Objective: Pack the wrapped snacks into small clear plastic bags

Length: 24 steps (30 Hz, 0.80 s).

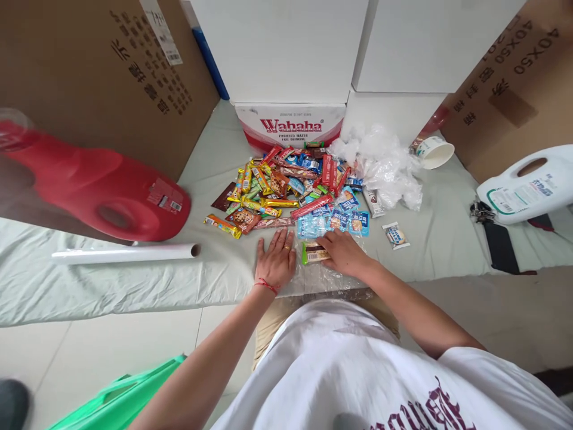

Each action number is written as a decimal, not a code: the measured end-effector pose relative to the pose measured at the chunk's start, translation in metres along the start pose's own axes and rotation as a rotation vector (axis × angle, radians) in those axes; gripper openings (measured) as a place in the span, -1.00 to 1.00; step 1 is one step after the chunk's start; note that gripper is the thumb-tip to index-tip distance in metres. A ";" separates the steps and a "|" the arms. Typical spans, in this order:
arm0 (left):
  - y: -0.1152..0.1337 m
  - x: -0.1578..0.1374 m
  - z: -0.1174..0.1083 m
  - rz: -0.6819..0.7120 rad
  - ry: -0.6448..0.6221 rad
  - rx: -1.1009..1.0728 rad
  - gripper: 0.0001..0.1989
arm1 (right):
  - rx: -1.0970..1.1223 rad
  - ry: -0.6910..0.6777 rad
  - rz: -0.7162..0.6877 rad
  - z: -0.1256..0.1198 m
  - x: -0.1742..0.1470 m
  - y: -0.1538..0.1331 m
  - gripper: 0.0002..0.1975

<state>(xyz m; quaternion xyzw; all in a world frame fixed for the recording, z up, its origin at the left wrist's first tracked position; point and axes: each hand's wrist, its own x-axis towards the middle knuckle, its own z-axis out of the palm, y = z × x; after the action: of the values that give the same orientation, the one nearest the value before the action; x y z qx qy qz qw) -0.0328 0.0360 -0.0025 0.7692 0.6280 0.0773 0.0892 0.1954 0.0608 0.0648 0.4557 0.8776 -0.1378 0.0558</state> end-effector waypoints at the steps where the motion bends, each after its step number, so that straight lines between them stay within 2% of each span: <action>1: 0.000 0.000 0.000 -0.001 -0.002 -0.002 -0.40 | -0.005 0.002 -0.008 0.000 0.001 0.000 -0.44; 5: 0.002 0.001 -0.002 -0.007 -0.001 -0.020 -0.40 | 0.007 -0.023 -0.019 0.002 0.005 0.006 -0.36; 8: 0.000 0.000 -0.002 -0.024 0.023 -0.052 -0.40 | 0.096 0.066 -0.065 0.005 -0.006 0.016 -0.29; 12: -0.008 -0.006 0.001 -0.030 0.120 -0.143 -0.41 | 0.170 0.298 -0.207 0.024 -0.054 0.025 -0.32; 14: -0.015 -0.010 0.004 -0.008 0.206 -0.194 -0.41 | 0.123 0.326 -0.272 0.043 -0.083 0.025 -0.31; 17: -0.025 -0.013 0.009 0.076 0.318 -0.247 -0.46 | 0.047 0.365 -0.296 0.070 -0.112 0.021 -0.56; 19: -0.032 -0.013 0.012 0.119 0.343 -0.257 -0.54 | 0.061 0.437 -0.266 0.079 -0.117 0.020 -0.70; 21: -0.038 -0.011 0.012 0.109 0.337 -0.260 -0.60 | 0.147 0.490 -0.244 0.073 -0.109 0.021 -0.75; 24: -0.047 -0.010 0.007 0.026 0.315 -0.276 -0.64 | 0.335 0.451 -0.193 0.045 -0.083 0.026 -0.78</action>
<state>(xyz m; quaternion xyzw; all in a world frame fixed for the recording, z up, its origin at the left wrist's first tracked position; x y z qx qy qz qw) -0.0778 0.0347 -0.0203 0.7361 0.6077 0.2831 0.0934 0.2631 -0.0029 0.0349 0.3923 0.8722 -0.1804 -0.2300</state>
